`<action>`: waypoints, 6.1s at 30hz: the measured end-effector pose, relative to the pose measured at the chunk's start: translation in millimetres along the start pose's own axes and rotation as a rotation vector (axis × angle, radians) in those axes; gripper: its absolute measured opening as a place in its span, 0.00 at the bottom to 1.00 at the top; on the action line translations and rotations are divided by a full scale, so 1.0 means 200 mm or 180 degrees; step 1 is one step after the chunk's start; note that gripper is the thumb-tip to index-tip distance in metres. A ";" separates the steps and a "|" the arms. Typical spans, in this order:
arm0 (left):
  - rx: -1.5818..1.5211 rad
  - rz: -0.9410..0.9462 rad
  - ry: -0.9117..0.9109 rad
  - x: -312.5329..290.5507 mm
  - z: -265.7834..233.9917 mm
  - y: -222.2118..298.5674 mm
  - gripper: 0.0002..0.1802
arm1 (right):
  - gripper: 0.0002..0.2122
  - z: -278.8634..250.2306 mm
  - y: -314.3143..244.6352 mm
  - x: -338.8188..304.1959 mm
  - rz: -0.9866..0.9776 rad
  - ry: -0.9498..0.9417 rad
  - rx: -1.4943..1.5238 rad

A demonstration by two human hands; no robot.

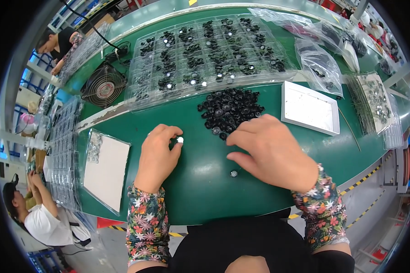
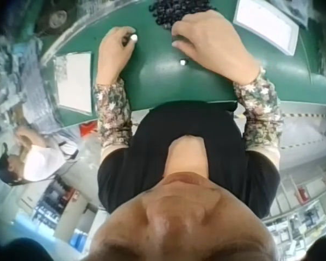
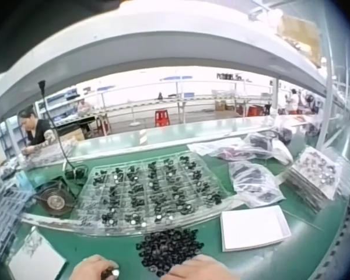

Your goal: The person assembles small plastic parts by hand, inserting white electronic components into black plastic housings on a factory production line.

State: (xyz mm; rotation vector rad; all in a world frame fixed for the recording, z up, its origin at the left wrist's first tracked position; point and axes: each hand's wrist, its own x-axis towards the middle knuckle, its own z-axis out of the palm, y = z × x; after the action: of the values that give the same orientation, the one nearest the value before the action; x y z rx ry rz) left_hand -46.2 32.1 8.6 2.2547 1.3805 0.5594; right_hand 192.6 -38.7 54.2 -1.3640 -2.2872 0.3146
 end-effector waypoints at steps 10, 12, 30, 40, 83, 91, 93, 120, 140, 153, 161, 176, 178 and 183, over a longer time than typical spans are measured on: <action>-0.0279 0.0646 0.0089 -0.01 0.06 0.06 0.08 | 0.04 0.15 0.11 -0.04 -0.0405 -0.0246 0.0165; -0.0333 0.0599 -0.0047 -0.01 0.06 0.06 0.08 | 0.08 0.12 0.07 -0.08 -0.0121 -0.0900 0.0157; -0.1644 0.1140 -0.0290 -0.07 0.13 0.21 0.11 | 0.05 0.13 0.03 -0.08 0.0575 0.0312 0.1369; -0.1633 0.1182 -0.0018 -0.08 0.14 0.22 0.10 | 0.03 0.18 0.05 -0.08 0.1264 0.0276 0.2502; -0.4732 -0.0662 -0.1646 -0.08 0.13 0.15 0.10 | 0.07 0.13 0.02 -0.08 0.0416 0.0522 0.2539; -0.4607 -0.0601 -0.1605 -0.08 0.13 0.14 0.09 | 0.06 0.14 0.01 -0.08 0.0456 0.0676 0.2418; -0.4542 -0.0588 -0.1583 -0.09 0.13 0.14 0.09 | 0.06 0.14 0.01 -0.08 0.0386 0.0690 0.2349; -0.4207 -0.0301 -0.1095 -0.12 0.15 0.18 0.09 | 0.07 0.16 -0.01 -0.09 -0.0092 0.0913 0.1453; -0.4035 0.0029 -0.0765 -0.13 0.17 0.21 0.11 | 0.09 0.17 0.00 -0.09 0.0284 0.0691 0.1947; -0.4244 -0.0197 -0.0673 -0.14 0.19 0.21 0.14 | 0.13 0.22 -0.01 -0.09 -0.0523 0.1364 0.0410; -0.4824 -0.0344 -0.0799 -0.10 0.18 0.17 0.12 | 0.07 0.09 0.07 -0.10 0.0034 0.1237 0.1462; -0.4666 -0.1405 -0.0910 -0.08 0.14 0.15 0.11 | 0.04 -0.13 0.33 -0.23 0.1347 0.1890 -0.1801; -0.4649 -0.1550 -0.0939 -0.09 0.13 0.15 0.11 | 0.04 -0.09 0.22 -0.18 0.1293 0.2349 -0.0764; -0.4741 -0.1600 -0.1013 -0.09 0.15 0.15 0.11 | 0.12 0.08 0.04 -0.06 -0.0499 0.1604 0.0171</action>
State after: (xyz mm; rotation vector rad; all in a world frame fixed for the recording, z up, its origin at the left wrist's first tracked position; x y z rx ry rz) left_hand -16.1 -0.7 -0.5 0.7206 0.7779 0.6579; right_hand 196.8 -45.0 34.3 -1.0786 -1.9295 -0.0215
